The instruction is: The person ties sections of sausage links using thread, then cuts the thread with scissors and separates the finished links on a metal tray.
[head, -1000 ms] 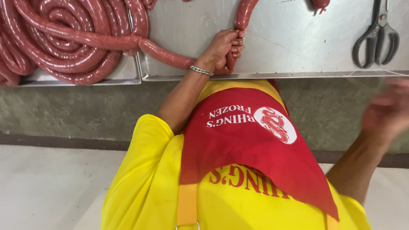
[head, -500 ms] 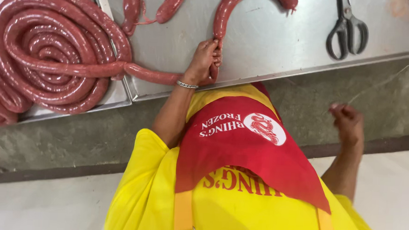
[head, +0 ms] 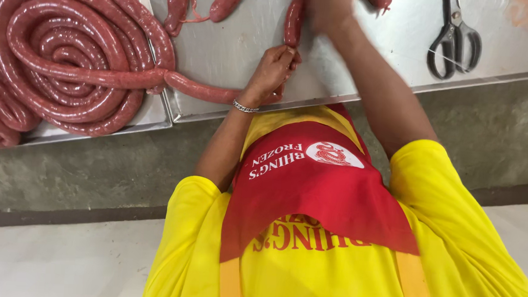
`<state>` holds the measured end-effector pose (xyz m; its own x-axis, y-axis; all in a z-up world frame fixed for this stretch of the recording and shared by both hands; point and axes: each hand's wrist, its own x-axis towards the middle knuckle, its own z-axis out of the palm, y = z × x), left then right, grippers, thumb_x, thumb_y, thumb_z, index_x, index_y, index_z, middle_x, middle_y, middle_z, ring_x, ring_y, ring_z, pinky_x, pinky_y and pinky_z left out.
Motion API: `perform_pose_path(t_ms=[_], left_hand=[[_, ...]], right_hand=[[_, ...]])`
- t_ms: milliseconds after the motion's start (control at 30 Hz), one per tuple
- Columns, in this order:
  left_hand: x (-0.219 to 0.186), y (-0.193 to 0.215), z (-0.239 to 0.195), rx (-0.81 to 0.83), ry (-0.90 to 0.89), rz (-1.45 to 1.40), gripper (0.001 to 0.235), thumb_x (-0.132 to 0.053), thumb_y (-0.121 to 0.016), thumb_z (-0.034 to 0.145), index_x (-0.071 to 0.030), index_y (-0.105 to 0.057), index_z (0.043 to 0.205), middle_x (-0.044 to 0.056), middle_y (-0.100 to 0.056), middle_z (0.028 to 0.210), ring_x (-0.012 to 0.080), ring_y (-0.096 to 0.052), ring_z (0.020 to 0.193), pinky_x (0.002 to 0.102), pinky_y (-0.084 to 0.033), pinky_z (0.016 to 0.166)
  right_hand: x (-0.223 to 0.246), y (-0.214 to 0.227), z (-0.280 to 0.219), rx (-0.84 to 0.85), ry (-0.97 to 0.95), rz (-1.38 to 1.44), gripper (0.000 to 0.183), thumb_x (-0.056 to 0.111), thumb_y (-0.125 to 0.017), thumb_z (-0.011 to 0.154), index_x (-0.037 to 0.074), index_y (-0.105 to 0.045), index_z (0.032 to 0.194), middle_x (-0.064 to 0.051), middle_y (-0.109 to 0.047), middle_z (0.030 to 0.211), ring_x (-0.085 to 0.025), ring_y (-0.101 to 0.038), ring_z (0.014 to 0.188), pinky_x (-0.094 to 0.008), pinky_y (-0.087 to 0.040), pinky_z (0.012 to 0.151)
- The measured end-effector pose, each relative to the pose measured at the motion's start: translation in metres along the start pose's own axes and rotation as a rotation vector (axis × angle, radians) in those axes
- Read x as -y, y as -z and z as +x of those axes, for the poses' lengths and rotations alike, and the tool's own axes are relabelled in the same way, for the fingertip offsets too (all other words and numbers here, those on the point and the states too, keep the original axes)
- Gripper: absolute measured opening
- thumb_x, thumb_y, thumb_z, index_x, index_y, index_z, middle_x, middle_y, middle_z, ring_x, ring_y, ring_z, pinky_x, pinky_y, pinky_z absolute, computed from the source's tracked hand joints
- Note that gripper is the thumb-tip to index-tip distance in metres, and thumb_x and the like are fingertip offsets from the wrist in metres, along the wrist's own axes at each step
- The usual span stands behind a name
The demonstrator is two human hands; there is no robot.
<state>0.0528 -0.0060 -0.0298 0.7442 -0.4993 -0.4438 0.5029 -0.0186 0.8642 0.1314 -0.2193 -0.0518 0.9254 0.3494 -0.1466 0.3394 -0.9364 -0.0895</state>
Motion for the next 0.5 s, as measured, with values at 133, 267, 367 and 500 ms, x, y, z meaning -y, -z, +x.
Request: perform_pose_path(t_ms=[133,267,367,500], left_hand=[[-0.010,0.014,-0.012,-0.180,-0.126,-0.197,0.033,-0.023,-0.047,0.106,0.000,-0.067,0.093,0.001,-0.055,0.072,0.0076,-0.045,0.059,0.026,-0.037,0.053],[-0.020,-0.006,-0.009,-0.132,0.009,-0.165,0.047,-0.036,-0.039,0.106,-0.005,-0.071,0.095,-0.001,-0.069,0.073,0.0057,-0.049,0.056,0.024,-0.046,0.054],[-0.021,-0.026,0.005,-0.070,-0.047,-0.239,0.047,-0.034,-0.044,0.112,-0.001,-0.073,0.097,-0.003,-0.043,0.063,0.0063,-0.037,0.055,0.024,-0.032,0.051],[-0.014,-0.007,0.014,-0.158,-0.131,0.105,0.027,-0.022,-0.051,0.108,-0.002,-0.066,0.097,-0.003,-0.053,0.070,0.0062,-0.043,0.060,0.025,-0.041,0.054]], right_hand=[[0.062,0.075,-0.066,0.000,0.123,0.183,0.095,0.008,-0.076,0.075,0.023,-0.039,0.161,-0.040,-0.043,0.148,-0.037,-0.072,0.077,-0.047,-0.061,0.071],[0.053,0.173,-0.119,-0.249,-0.065,0.311,0.071,-0.002,-0.068,0.101,0.022,-0.039,0.161,-0.017,-0.048,0.156,-0.036,-0.073,0.101,-0.039,-0.061,0.068],[0.095,0.205,-0.166,-0.033,0.327,0.336,0.069,-0.003,-0.073,0.082,0.021,-0.057,0.144,-0.020,-0.041,0.160,-0.030,-0.074,0.086,-0.039,-0.061,0.060],[0.072,0.178,-0.231,-0.228,-0.134,0.436,0.054,-0.001,-0.075,0.095,-0.001,-0.057,0.145,-0.022,-0.041,0.165,-0.034,-0.069,0.115,-0.039,-0.062,0.086]])
